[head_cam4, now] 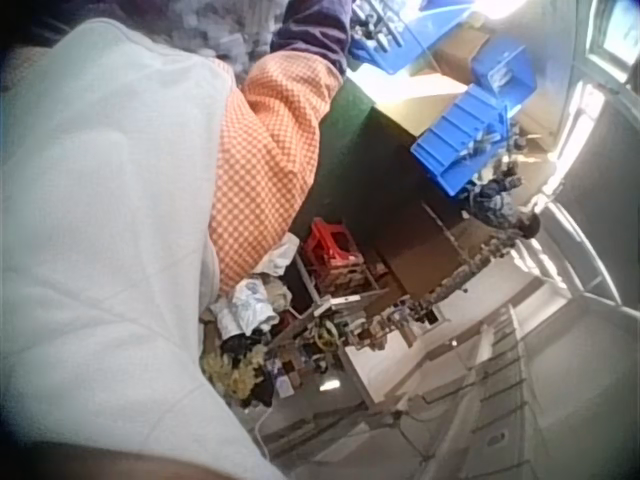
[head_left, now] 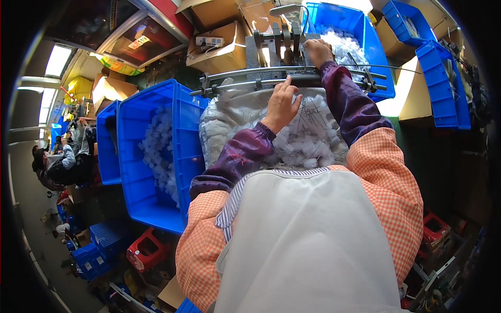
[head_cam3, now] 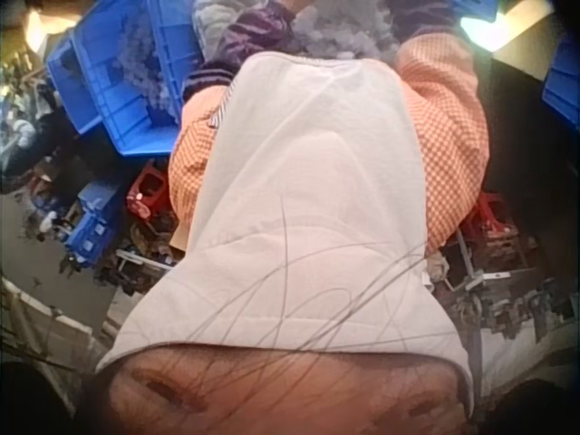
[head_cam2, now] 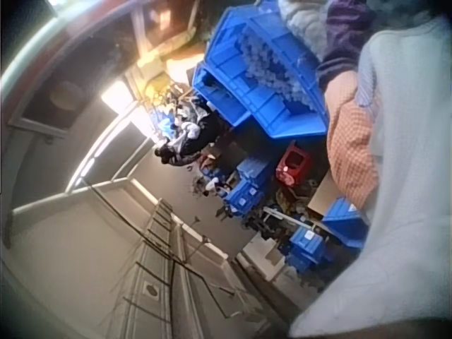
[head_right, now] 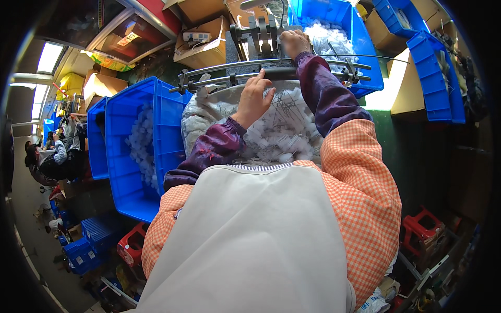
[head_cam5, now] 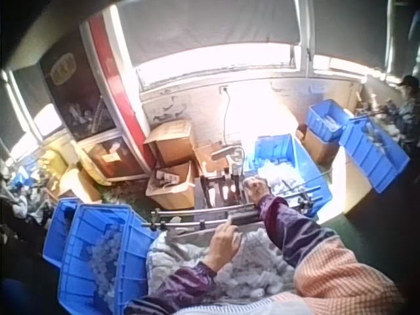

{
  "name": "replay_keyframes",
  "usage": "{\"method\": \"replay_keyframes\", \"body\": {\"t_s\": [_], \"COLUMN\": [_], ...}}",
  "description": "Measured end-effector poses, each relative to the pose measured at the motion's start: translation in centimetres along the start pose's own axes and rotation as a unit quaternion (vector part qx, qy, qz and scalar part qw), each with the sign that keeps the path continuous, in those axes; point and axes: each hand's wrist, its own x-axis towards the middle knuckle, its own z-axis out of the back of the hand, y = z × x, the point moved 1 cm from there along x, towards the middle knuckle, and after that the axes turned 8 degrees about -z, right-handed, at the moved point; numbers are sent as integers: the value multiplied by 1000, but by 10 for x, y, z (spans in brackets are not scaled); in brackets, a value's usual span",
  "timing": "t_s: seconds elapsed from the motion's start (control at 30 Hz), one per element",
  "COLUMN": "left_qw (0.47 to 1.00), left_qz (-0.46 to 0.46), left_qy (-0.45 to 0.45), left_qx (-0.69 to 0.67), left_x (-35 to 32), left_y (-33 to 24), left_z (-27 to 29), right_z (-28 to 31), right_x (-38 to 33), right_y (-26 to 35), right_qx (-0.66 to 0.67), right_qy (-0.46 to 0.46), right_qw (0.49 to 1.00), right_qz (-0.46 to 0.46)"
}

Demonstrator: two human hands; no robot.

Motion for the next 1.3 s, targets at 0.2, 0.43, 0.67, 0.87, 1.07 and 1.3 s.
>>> {"method": "replay_keyframes", "body": {"t_s": [0.2, 0.43, 0.67, 0.87, 1.07, 1.3], "left_qw": [1000, 1000, 976, 968, 984, 969], "left_qz": [3, -5, 29, -30, 31, 199], "left_qy": [7, 29, 215, 248, 176, 38], "left_qx": [-4, 9, -2, 9, 22, 144], "left_x": [0, 1, -23, -37, -33, -59], "left_y": [1, -2, -29, -35, -32, 12], "left_z": [0, 5, 30, 26, 59, 91], "right_z": [7, 20, 4, -17, -6, 8], "right_x": [7, -14, -17, -13, -16, -13], "right_y": [5, -7, 14, 62, 44, -14], "right_qx": [-62, -161, -160, -179, -172, -106], "right_qy": [86, 48, 50, 64, 62, 75], "right_qw": [986, 978, 978, 978, 977, 985], "right_qz": [-129, -126, -127, -91, -105, -112]}}
